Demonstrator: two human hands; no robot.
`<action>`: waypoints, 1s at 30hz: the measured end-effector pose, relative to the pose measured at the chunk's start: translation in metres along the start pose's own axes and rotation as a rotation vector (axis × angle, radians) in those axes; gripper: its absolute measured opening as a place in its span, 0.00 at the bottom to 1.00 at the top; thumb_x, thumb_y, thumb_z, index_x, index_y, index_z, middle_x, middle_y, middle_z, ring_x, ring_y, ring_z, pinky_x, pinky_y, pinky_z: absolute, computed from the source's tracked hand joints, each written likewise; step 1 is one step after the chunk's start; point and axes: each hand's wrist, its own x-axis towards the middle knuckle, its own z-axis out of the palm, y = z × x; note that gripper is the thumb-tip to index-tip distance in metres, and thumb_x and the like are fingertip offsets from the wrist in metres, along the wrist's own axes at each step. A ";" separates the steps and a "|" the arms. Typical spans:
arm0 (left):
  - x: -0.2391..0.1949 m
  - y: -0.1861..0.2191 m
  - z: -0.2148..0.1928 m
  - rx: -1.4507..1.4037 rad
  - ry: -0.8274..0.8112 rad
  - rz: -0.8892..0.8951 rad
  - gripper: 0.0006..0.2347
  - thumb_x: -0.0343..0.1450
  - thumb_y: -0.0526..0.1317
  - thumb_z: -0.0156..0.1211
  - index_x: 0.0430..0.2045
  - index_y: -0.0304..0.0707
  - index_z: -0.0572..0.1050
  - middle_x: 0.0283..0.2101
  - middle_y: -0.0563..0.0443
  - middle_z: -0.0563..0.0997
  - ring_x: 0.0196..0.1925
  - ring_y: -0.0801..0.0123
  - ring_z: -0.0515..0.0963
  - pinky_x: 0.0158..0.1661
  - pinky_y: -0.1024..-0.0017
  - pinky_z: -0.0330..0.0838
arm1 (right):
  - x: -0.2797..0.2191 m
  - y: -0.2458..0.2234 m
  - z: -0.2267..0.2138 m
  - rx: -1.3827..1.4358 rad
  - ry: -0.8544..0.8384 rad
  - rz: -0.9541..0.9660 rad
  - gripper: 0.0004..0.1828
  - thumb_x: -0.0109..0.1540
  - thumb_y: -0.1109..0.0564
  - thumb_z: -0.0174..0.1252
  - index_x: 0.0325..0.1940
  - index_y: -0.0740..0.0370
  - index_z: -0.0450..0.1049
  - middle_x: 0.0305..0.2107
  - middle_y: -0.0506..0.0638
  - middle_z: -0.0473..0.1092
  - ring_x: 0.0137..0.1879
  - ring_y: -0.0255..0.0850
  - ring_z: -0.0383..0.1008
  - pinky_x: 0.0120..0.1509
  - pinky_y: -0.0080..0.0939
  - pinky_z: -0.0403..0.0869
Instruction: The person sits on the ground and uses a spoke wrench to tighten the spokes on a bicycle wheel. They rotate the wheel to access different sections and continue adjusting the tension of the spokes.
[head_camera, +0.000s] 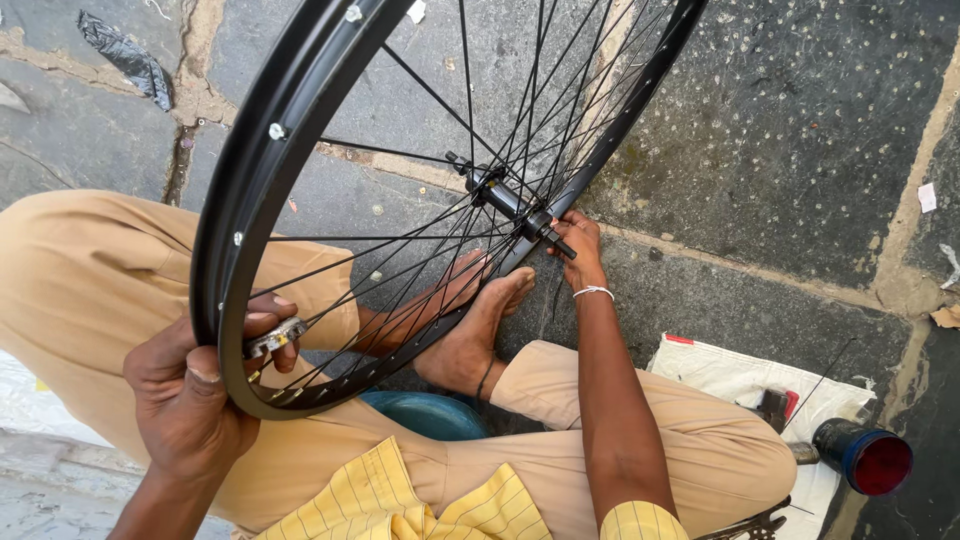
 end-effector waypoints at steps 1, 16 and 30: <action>0.001 0.001 0.001 0.000 0.000 -0.002 0.21 0.79 0.49 0.63 0.48 0.20 0.77 0.50 0.30 0.80 0.53 0.53 0.81 0.44 0.63 0.80 | 0.000 0.000 0.000 -0.043 0.004 -0.014 0.06 0.64 0.66 0.54 0.43 0.68 0.76 0.28 0.49 0.74 0.24 0.32 0.69 0.21 0.33 0.70; 0.011 0.008 0.022 0.065 -0.073 0.072 0.21 0.79 0.50 0.62 0.50 0.23 0.78 0.49 0.36 0.82 0.47 0.63 0.80 0.49 0.66 0.77 | -0.077 -0.034 0.037 -0.762 0.034 -0.311 0.07 0.56 0.61 0.63 0.38 0.65 0.78 0.28 0.56 0.76 0.32 0.47 0.77 0.38 0.49 0.73; 0.017 0.013 0.028 0.107 -0.096 0.088 0.18 0.78 0.48 0.62 0.46 0.25 0.81 0.43 0.43 0.83 0.42 0.71 0.78 0.45 0.74 0.73 | -0.079 -0.030 0.035 -0.971 -0.161 -0.474 0.08 0.60 0.58 0.58 0.35 0.64 0.80 0.25 0.57 0.76 0.30 0.48 0.75 0.39 0.50 0.72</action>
